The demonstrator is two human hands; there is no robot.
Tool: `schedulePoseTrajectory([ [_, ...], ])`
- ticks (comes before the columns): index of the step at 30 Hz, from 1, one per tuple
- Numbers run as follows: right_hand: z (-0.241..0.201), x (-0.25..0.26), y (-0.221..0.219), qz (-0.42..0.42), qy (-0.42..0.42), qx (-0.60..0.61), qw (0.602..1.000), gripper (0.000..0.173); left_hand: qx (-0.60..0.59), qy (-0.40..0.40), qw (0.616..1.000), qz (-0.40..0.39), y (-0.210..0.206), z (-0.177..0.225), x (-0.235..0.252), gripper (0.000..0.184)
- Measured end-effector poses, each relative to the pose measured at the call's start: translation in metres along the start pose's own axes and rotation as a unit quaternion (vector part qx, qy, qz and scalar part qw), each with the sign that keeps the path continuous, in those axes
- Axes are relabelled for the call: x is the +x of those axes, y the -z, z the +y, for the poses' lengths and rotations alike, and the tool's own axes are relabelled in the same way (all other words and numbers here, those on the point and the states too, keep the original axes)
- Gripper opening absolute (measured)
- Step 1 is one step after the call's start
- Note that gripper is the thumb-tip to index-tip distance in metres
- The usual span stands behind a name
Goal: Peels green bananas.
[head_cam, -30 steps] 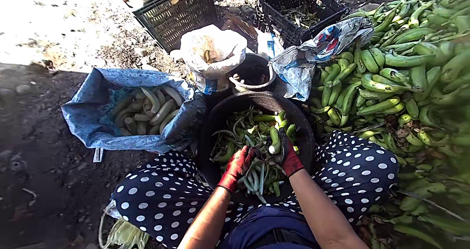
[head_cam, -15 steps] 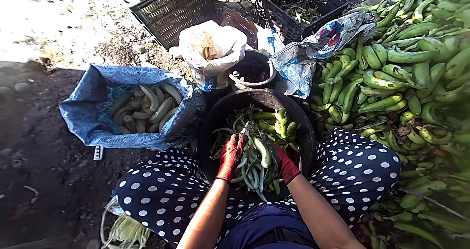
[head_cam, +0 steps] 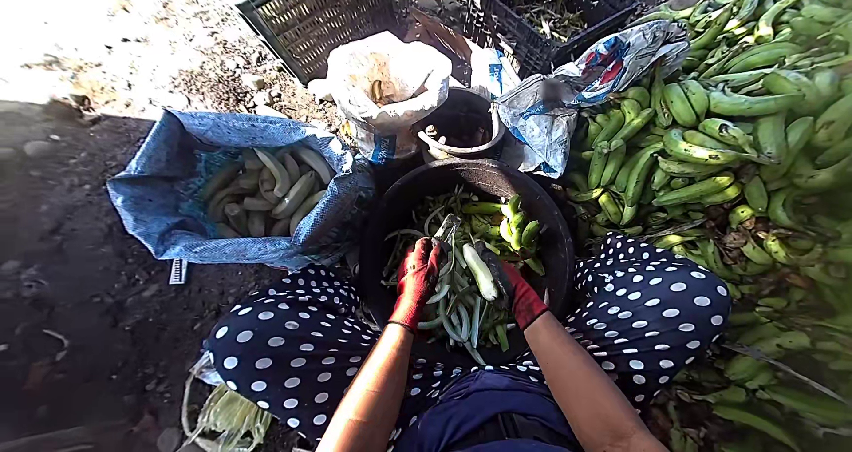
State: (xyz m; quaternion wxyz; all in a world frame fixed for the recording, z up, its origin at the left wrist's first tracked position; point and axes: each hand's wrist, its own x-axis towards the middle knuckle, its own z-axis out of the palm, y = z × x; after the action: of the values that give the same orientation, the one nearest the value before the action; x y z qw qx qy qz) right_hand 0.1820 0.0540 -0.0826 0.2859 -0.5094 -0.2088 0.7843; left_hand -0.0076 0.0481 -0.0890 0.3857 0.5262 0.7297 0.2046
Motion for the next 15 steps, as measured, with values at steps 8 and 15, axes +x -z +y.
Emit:
schedulePoseTrajectory([
  [8,-0.011,0.022,0.02,0.055,0.064,0.02,0.996,0.04,-0.01,-0.081,0.989,-0.126,-0.017,0.011,-0.032,0.041],
  [15,-0.001,0.017,0.016,0.033,0.047,-0.01,0.998,0.038,-0.023,-0.024,0.998,-0.052,0.008,0.018,-0.016,0.039],
])
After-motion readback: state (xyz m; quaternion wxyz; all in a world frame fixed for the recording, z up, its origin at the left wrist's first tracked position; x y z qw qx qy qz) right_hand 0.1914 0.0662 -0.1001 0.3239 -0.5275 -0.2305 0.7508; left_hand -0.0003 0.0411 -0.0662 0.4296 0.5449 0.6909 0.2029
